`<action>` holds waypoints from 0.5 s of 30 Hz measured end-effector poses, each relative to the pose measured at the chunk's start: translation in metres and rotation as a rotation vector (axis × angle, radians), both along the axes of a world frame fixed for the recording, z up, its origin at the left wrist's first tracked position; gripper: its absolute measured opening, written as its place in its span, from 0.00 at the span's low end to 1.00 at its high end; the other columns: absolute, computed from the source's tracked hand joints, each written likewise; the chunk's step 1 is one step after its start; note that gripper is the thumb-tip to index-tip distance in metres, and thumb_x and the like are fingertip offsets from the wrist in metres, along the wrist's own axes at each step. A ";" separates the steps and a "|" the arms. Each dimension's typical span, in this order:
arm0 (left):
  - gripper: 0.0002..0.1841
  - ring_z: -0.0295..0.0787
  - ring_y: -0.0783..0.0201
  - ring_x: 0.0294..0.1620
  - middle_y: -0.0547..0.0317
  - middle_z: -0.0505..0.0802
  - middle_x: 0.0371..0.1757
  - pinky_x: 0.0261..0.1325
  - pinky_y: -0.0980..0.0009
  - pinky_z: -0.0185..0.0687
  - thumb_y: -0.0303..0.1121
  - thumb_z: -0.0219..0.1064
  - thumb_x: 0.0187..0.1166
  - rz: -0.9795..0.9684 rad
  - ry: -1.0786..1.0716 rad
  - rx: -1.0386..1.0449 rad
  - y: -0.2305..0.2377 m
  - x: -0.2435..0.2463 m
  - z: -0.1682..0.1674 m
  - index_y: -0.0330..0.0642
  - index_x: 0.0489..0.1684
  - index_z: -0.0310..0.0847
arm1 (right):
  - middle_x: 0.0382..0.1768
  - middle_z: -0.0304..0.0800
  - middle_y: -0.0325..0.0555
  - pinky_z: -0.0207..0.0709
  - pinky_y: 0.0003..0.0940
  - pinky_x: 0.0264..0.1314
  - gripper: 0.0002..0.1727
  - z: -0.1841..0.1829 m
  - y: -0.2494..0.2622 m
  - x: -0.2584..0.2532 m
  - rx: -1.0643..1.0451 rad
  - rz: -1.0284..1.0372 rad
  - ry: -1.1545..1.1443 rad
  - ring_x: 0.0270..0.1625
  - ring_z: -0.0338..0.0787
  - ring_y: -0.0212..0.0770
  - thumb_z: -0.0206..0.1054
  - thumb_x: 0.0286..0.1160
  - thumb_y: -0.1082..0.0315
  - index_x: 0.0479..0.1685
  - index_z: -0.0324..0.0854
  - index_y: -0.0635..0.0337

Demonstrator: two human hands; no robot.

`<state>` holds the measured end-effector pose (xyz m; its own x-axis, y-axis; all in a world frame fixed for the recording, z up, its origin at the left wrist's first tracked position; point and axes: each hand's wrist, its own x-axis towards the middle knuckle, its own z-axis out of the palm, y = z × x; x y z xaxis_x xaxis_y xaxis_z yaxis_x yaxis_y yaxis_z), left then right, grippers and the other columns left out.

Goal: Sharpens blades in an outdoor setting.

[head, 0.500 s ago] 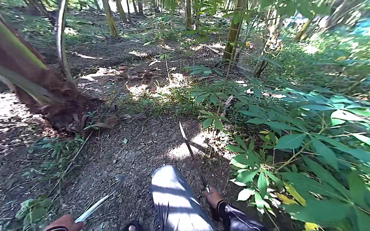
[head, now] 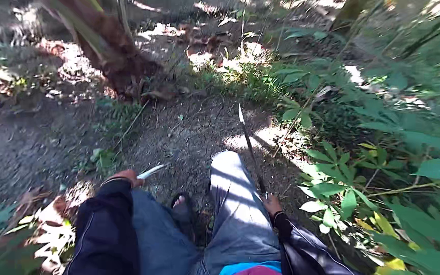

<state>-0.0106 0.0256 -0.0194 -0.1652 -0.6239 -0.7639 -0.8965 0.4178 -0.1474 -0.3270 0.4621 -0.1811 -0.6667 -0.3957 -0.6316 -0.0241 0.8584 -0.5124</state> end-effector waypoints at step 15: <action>0.29 0.81 0.28 0.71 0.23 0.88 0.62 0.72 0.26 0.68 0.51 0.66 0.85 -0.012 0.065 -0.017 -0.008 0.012 -0.022 0.25 0.59 0.84 | 0.58 0.87 0.71 0.75 0.60 0.72 0.29 0.023 -0.006 0.009 -0.007 -0.116 -0.076 0.63 0.87 0.61 0.62 0.89 0.53 0.67 0.78 0.76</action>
<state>0.0019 0.0173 -0.0413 -0.2219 -0.6345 -0.7404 -0.8992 0.4268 -0.0963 -0.3183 0.4558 -0.1577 -0.6583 -0.3237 -0.6796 0.1143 0.8493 -0.5153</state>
